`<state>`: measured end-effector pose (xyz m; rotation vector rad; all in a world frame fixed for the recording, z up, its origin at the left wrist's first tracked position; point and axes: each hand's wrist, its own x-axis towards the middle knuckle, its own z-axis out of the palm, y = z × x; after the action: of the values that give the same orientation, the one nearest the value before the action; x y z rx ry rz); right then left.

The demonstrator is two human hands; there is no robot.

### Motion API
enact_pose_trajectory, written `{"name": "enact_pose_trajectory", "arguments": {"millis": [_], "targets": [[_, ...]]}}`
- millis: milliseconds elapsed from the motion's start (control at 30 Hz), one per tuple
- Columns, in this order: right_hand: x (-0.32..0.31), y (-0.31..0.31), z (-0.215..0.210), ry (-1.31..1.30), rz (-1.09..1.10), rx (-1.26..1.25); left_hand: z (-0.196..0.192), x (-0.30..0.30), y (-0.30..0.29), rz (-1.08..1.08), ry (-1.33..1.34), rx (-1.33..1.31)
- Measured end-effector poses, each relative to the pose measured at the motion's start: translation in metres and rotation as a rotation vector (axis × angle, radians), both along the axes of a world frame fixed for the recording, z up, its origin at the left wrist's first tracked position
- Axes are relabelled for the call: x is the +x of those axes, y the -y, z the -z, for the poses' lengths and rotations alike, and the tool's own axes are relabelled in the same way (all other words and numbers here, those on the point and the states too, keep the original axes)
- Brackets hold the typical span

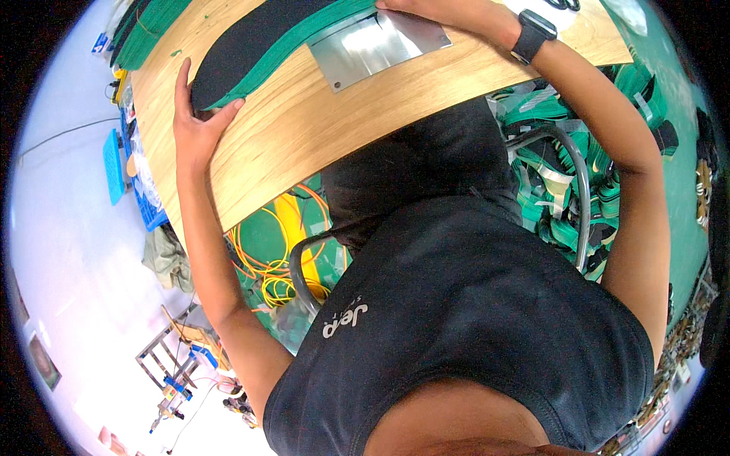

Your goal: The person applies adhesive stickers to shoe insoles by hand and using shears to cut the sticker sheet. The person peels stickers from a transparent sheet, aligns them onto the heel area of green and black insoles, and uses shears to trim the sheet before applying a final larger label from a blue packet.

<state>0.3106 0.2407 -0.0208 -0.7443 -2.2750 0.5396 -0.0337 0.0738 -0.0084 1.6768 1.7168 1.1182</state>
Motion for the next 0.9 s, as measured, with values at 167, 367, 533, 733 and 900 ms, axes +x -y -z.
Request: {"name": "enact_pose_trajectory", "arguments": {"millis": [167, 367, 533, 733, 900], "targets": [[0.004, 0.007, 0.004, -0.026, -0.004, -0.036, -0.006, 0.001, 0.007, 0.035, 0.004, -0.046], [0.039, 0.01, -0.021, 0.027, 0.103, 0.012, 0.006, -0.033, 0.028, 0.098, 0.03, 0.017], [0.086, -0.044, -0.033, 0.052, 0.321, 0.051, 0.013, -0.061, 0.061, -0.154, 0.005, 0.072], [0.116, -0.1, -0.019, 0.077, 0.268, 0.255, 0.0, -0.096, 0.11, -0.488, -0.004, 0.145], [0.105, -0.058, -0.03, -0.009, 0.367, -0.022, 0.033, -0.164, 0.187, -0.86, 0.05, 0.274]]}}
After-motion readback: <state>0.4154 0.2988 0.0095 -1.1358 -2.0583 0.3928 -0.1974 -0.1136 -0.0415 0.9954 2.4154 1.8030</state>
